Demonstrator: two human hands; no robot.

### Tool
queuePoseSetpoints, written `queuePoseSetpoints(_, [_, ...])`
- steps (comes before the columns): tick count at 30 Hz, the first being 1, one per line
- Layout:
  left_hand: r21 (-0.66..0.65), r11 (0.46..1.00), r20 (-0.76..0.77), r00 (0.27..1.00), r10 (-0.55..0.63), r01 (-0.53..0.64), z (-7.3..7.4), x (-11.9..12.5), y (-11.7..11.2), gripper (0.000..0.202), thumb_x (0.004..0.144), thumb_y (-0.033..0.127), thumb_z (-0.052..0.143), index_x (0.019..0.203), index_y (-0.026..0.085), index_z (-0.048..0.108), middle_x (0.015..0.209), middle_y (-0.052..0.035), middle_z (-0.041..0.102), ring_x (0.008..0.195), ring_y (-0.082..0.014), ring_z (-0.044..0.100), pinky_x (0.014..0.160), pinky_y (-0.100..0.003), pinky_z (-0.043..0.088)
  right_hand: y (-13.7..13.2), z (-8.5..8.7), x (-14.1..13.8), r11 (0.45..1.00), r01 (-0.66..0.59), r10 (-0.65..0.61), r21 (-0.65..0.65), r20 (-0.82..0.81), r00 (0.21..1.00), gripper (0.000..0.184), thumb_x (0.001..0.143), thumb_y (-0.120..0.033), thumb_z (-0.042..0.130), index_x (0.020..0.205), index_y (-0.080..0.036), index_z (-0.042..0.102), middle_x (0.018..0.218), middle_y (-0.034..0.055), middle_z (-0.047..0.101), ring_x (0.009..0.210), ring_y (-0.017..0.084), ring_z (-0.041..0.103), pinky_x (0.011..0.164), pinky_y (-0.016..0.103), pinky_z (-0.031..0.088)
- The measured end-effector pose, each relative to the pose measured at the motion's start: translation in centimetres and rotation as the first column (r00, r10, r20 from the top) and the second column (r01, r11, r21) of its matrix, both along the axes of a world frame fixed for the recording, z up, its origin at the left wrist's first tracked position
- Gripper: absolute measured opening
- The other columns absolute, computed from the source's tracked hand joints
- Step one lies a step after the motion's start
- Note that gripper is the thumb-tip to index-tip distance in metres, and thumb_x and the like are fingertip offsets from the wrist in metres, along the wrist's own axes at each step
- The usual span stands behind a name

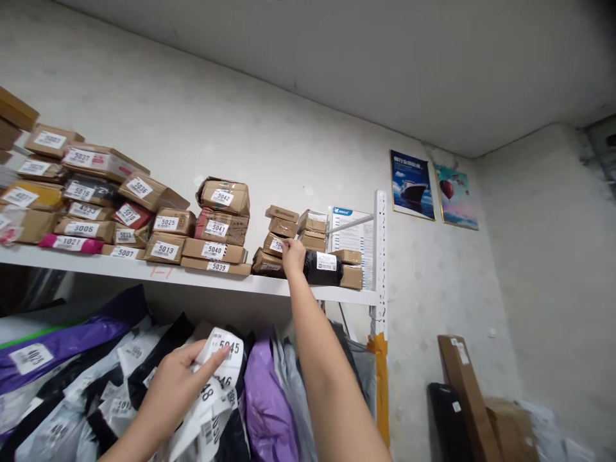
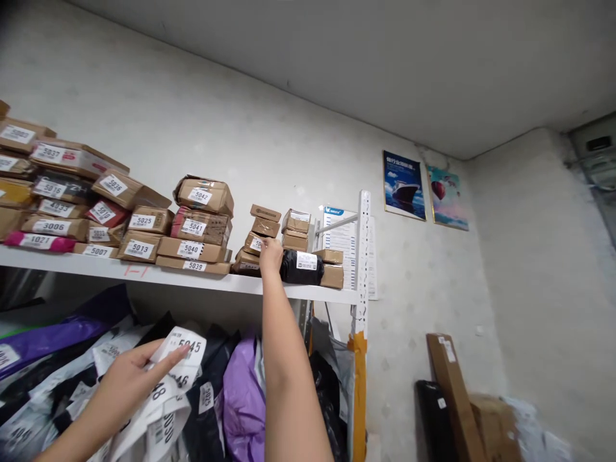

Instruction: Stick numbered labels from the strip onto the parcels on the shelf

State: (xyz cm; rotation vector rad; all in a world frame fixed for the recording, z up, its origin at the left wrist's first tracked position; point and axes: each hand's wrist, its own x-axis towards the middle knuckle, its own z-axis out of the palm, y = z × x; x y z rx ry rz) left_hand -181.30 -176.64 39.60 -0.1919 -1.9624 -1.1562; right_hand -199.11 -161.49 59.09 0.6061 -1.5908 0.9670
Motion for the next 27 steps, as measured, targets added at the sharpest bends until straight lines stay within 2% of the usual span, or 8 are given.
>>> queuePoseSetpoints(3, [-0.014, 1.0, 0.036, 0.999, -0.01, 0.011, -0.9, 0.2, -1.5, 0.048, 0.071, 0.064, 0.057, 0.077, 0.02, 0.074, 0.075, -0.0023, 0.072, 0.073, -0.0246, 0.065, 0.063, -0.024, 0.05, -0.1, 0.6, -1.8, 0.993, 0.106, -0.107, 0.053, 0.016, 0.994, 0.012, 0.078, -0.009, 0.06, 0.085, -0.013, 0.068, 0.091, 0.0124, 0.065, 0.082, 0.021, 0.059, 0.077, 0.032, 0.043])
queuePoseSetpoints(7, [0.019, 0.999, 0.055, 0.998, -0.034, 0.033, -1.1, 0.6, -2.7, 0.045, 0.068, 0.065, 0.06, 0.075, 0.022, 0.074, 0.08, -0.0021, 0.075, 0.081, -0.0267, 0.068, 0.07, -0.023, 0.053, -0.4, -0.1, -2.2, 0.971, 0.207, -0.207, 0.118, -0.012, 0.978, 0.014, 0.081, -0.012, 0.059, 0.091, -0.016, 0.067, 0.096, 0.0108, 0.061, 0.081, 0.019, 0.058, 0.073, 0.029, 0.041])
queuePoseSetpoints(12, [0.117, 0.993, 0.028, 1.0, 0.003, -0.007, -0.8, 1.1, -3.0, 0.048, 0.059, 0.068, 0.062, 0.073, 0.024, 0.076, 0.086, -0.0022, 0.076, 0.087, -0.0298, 0.068, 0.073, -0.026, 0.055, -0.6, -0.4, -1.8, 0.947, 0.293, -0.288, 0.132, -0.057, 0.956, 0.04, 0.08, -0.013, 0.062, 0.118, -0.021, 0.057, 0.106, 0.0125, 0.057, 0.086, 0.021, 0.058, 0.071, 0.03, 0.041])
queuePoseSetpoints(15, [0.103, 0.994, 0.023, 0.999, -0.024, 0.022, -0.9, 0.9, -3.3, 0.046, 0.061, 0.066, 0.063, 0.074, 0.024, 0.076, 0.084, -0.0023, 0.076, 0.083, -0.0294, 0.069, 0.069, -0.026, 0.056, -0.4, -0.2, -1.7, 0.943, 0.311, -0.304, 0.116, -0.077, 0.95, 0.03, 0.079, -0.014, 0.062, 0.109, -0.019, 0.061, 0.114, 0.0157, 0.054, 0.097, 0.026, 0.054, 0.074, 0.032, 0.042])
queuePoseSetpoints(18, [0.08, 0.996, 0.026, 0.999, -0.026, 0.024, -0.9, 0.7, -3.6, 0.044, 0.063, 0.064, 0.064, 0.076, 0.023, 0.076, 0.081, -0.0028, 0.076, 0.078, -0.0284, 0.069, 0.065, -0.026, 0.056, 0.0, 0.0, -1.8, 0.954, 0.263, -0.255, 0.146, -0.073, 0.964, 0.01, 0.082, -0.014, 0.056, 0.087, -0.017, 0.065, 0.099, 0.0132, 0.061, 0.094, 0.025, 0.053, 0.076, 0.033, 0.042])
queuePoseSetpoints(22, [0.104, 0.994, -0.013, 0.999, -0.03, 0.031, 0.0, 0.6, -3.5, 0.047, 0.064, 0.066, 0.061, 0.07, 0.021, 0.073, 0.077, -0.0041, 0.075, 0.075, -0.0275, 0.068, 0.064, -0.027, 0.054, 0.2, -0.7, -0.2, 0.979, 0.149, -0.141, 0.142, -0.065, 0.988, 0.017, 0.086, -0.015, 0.049, 0.092, -0.015, 0.065, 0.102, 0.0138, 0.064, 0.101, 0.025, 0.052, 0.085, 0.036, 0.043])
queuePoseSetpoints(25, [0.083, 0.994, -0.031, 0.998, -0.061, 0.064, 0.9, 0.3, -3.3, 0.048, 0.07, 0.066, 0.057, 0.067, 0.02, 0.069, 0.074, -0.0038, 0.073, 0.075, -0.0255, 0.066, 0.066, -0.026, 0.052, -0.4, -3.3, 3.2, 0.978, -0.007, 0.02, 0.208, -0.06, 0.998, 0.021, 0.09, -0.025, 0.048, 0.098, -0.015, 0.065, 0.102, 0.0104, 0.066, 0.099, 0.02, 0.057, 0.083, 0.031, 0.046])
queuePoseSetpoints(27, [0.054, 0.993, -0.044, 0.994, -0.102, 0.104, 1.4, -0.2, -3.2, 0.047, 0.073, 0.064, 0.056, 0.068, 0.019, 0.068, 0.073, -0.0032, 0.071, 0.075, -0.0242, 0.064, 0.066, -0.026, 0.05, -1.0, -6.1, 6.2, 0.903, -0.219, 0.232, 0.369, 0.009, 0.973, 0.022, 0.09, -0.031, 0.049, 0.098, -0.024, 0.068, 0.094, 0.0013, 0.07, 0.084, 0.013, 0.063, 0.069, 0.022, 0.049])
